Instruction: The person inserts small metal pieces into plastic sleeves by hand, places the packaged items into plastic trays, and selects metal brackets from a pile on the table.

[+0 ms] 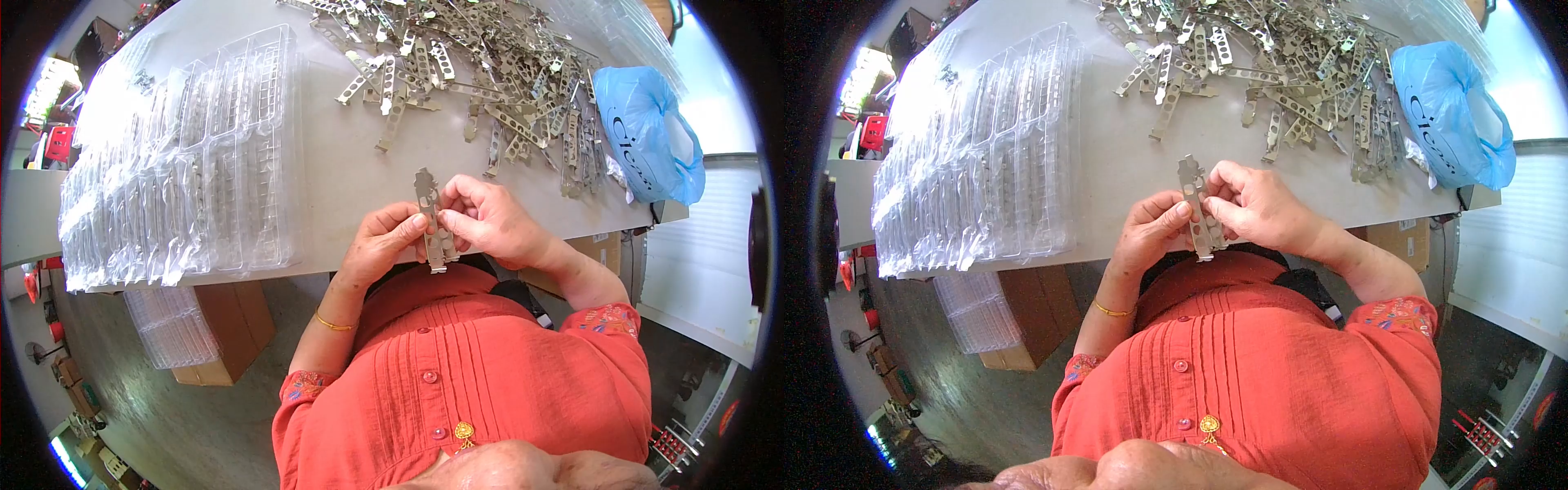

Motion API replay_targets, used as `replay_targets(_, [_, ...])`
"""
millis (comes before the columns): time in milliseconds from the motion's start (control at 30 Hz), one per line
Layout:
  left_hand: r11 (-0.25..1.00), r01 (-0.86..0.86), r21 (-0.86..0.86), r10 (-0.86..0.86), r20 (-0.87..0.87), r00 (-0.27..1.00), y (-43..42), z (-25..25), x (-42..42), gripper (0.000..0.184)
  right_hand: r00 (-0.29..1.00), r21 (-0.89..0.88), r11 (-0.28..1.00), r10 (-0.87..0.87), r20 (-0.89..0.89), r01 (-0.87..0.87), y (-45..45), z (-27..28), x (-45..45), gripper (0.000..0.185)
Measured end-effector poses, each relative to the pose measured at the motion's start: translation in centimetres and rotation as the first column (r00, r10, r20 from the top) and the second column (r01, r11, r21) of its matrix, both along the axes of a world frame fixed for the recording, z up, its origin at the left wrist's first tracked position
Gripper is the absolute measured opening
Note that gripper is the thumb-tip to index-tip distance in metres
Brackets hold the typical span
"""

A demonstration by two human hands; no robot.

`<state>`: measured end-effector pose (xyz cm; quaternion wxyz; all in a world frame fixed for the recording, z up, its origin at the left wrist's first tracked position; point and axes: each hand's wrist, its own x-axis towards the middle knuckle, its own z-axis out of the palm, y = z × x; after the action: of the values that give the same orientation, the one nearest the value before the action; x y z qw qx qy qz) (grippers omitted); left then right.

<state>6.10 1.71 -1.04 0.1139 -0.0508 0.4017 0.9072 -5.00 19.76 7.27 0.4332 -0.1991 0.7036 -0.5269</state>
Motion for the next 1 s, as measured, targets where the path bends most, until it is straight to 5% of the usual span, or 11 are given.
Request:
replay_targets(333, [0.993, -0.063, -0.102, 0.057, -0.063, 0.996, 0.5, 0.4, -0.2, 0.024, 0.995, 0.080, 0.997, 0.026, -0.100, -0.018, -0.1, 0.8, 0.4, 0.013])
replay_targets(400, [0.991, -0.063, -0.116, 0.057, -0.060, 0.997, 0.4, 0.3, -0.1, 0.024, 0.911, 0.093, 0.995, 0.060, -0.409, -0.024, 0.3, 0.8, 0.4, 0.012])
replay_targets(733, [0.972, -0.081, -0.222, 0.067, -0.069, 0.995, 0.8, 1.0, -0.2, 0.025, 0.959, 0.100, 0.993, 0.089, -0.271, -0.064, 0.4, 1.0, 1.1, 0.017])
replay_targets(1000, [0.981, -0.117, -0.156, 0.109, -0.060, 0.992, 0.9, 0.2, -0.3, 0.021, 0.996, -0.093, 0.996, -0.020, -0.087, 0.012, 0.9, -0.4, 1.3, 0.012])
